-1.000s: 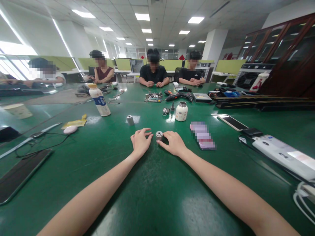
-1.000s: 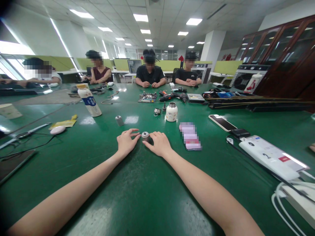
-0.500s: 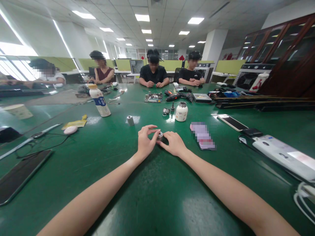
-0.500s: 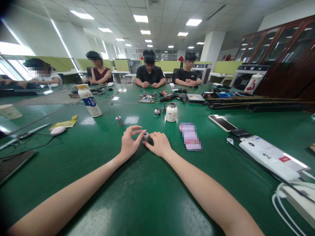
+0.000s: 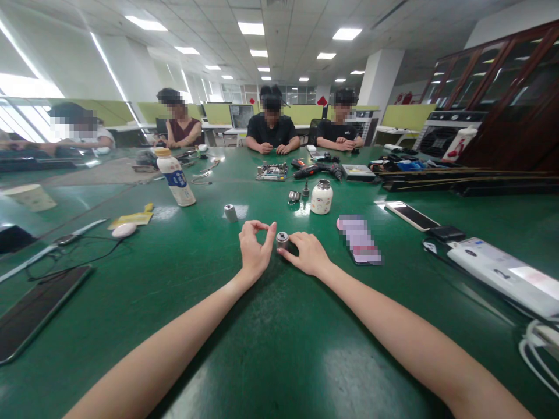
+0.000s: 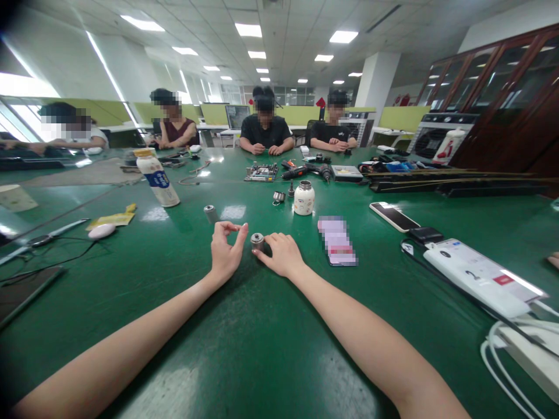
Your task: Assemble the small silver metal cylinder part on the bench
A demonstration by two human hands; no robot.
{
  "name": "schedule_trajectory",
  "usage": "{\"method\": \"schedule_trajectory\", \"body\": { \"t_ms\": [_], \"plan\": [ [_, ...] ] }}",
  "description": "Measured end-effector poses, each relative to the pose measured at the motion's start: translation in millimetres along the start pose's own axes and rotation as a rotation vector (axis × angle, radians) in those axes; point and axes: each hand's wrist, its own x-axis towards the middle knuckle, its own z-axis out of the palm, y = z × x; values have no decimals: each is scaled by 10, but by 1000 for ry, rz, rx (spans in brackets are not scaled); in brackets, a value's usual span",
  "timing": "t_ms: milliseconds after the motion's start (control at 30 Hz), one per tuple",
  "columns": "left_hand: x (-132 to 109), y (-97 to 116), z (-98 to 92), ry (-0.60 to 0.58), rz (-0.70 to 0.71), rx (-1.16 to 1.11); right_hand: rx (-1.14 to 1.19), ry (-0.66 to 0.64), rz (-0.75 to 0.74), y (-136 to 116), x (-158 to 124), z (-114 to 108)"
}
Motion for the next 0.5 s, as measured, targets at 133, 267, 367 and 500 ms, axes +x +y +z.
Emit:
{"method": "schedule_trajectory", "body": {
  "t_ms": [133, 267, 367, 500],
  "plan": [
    [-24, 20, -11, -150, 76, -14, -11, 1, -7, 7, 0, 11],
    [-43, 44, -4, -215, 109, 39, -8, -5, -14, 10, 1, 16],
    [-18, 51, -2, -133, 92, 59, -5, -6, -8, 1, 1, 7],
    [46, -7, -36, -84, -38, 185, -5, -2, 0, -13, 0, -7]
  ]
}}
